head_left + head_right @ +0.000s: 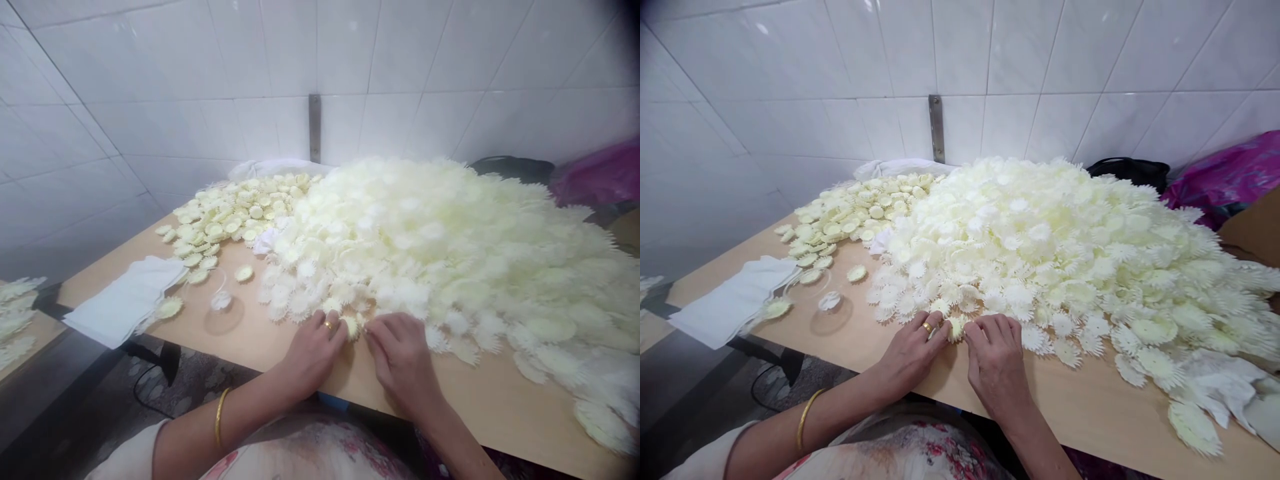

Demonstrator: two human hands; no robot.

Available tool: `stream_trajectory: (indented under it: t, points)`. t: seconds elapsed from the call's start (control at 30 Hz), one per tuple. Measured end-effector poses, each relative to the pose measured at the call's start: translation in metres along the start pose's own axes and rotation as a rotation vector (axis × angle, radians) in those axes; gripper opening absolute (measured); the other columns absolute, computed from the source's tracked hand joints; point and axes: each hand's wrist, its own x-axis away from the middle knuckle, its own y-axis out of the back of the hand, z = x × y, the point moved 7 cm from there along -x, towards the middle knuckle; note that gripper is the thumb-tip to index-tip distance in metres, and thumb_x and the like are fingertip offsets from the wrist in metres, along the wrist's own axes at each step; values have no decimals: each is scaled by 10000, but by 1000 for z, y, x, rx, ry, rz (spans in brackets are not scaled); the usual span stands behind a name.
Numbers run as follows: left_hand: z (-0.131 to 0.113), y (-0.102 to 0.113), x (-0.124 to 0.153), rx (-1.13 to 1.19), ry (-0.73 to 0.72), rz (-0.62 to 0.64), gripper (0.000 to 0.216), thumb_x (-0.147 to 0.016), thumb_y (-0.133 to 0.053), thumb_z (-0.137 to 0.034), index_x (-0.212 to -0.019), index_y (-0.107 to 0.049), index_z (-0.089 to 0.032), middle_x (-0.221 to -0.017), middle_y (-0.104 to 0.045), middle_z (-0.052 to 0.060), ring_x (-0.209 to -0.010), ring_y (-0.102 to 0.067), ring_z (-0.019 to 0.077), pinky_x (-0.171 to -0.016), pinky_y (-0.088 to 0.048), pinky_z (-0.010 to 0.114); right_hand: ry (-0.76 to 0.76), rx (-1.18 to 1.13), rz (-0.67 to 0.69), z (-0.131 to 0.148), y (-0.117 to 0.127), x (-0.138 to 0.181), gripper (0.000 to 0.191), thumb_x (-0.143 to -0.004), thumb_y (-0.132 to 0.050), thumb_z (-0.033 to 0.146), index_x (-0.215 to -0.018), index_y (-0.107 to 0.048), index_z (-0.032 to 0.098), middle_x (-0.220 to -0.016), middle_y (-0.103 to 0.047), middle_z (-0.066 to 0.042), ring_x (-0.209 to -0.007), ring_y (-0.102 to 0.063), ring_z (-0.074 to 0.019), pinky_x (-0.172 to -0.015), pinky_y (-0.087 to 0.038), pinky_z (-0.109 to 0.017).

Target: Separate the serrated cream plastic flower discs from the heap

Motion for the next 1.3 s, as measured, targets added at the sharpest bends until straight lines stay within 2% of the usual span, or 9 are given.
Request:
stream_trajectory:
  t: [0.17,0.27,0.37,0.5,0.63,0.73,0.9,1.1,1.3]
  points:
    - [15,5,4,214,102,5,174,-829,-382,-107,-906,-524,-172,-911,-544,84,-842,-496,189,-679,-472,299,-49,-31,-51,-8,1,1,105,-830,-436,122,-837,-535,156,-751,-552,-42,-731,-469,-166,-706,-353,-315]
    - [28,10,7,492,206,-96,170,-855,-376,-173,-930,-528,-174,-901,-522,77,-828,-510,157,-701,-458,272,42,131,28,-3,-8,4,148,-807,-432,105,-824,-571,153,-802,-557,-73,-783,-452,-202,-750,-339,-371]
    - [36,13,9,694,288,-167,180,-860,-390,-203,-923,-550,-151,-873,-526,75,-790,-517,139,-707,-435,260,106,189,107,3,-17,7,221,-789,-452,122,-972,-576,132,-936,-555,-112,-871,-436,-241,-799,-328,-419]
    - [41,11,11,864,402,-151,209,-867,-390,-224,-866,-585,-150,-750,-554,39,-717,-514,128,-672,-410,255,165,105,227,14,-27,4,312,-807,-472,203,-1106,-522,129,-1059,-538,-108,-973,-404,-261,-873,-301,-446]
    - [45,8,16,950,494,-155,226,-869,-388,-233,-843,-595,-145,-768,-579,40,-724,-525,127,-686,-406,259,206,85,291,22,-35,-1,275,-825,-442,188,-1073,-538,120,-990,-568,-95,-931,-419,-245,-894,-293,-452]
    - [45,9,20,948,480,-185,220,-868,-390,-228,-854,-594,-146,-803,-589,48,-764,-532,135,-712,-405,264,238,127,249,24,-39,-2,258,-820,-419,143,-1032,-557,98,-923,-575,-108,-898,-432,-239,-898,-293,-459]
    - [47,9,23,946,478,-214,217,-871,-386,-235,-879,-590,-160,-811,-591,46,-774,-541,139,-718,-413,268,259,102,131,22,-36,-2,354,-816,-375,82,-1152,-477,42,-792,-576,-104,-827,-441,-228,-853,-332,-447]
    - [39,2,9,959,437,-192,207,-869,-380,-219,-898,-580,-174,-798,-594,37,-758,-552,137,-707,-430,267,10,-70,-1,0,-21,-13,246,-879,-332,150,-999,-545,118,-761,-576,-78,-737,-473,-193,-711,-380,-337]
    - [22,4,-3,780,229,-279,218,-842,-393,-141,-994,-549,-155,-941,-572,92,-868,-519,165,-749,-442,297,-46,92,47,-9,-19,-14,285,-891,-358,234,-1049,-560,109,-696,-592,-58,-685,-462,-185,-693,-321,-331]
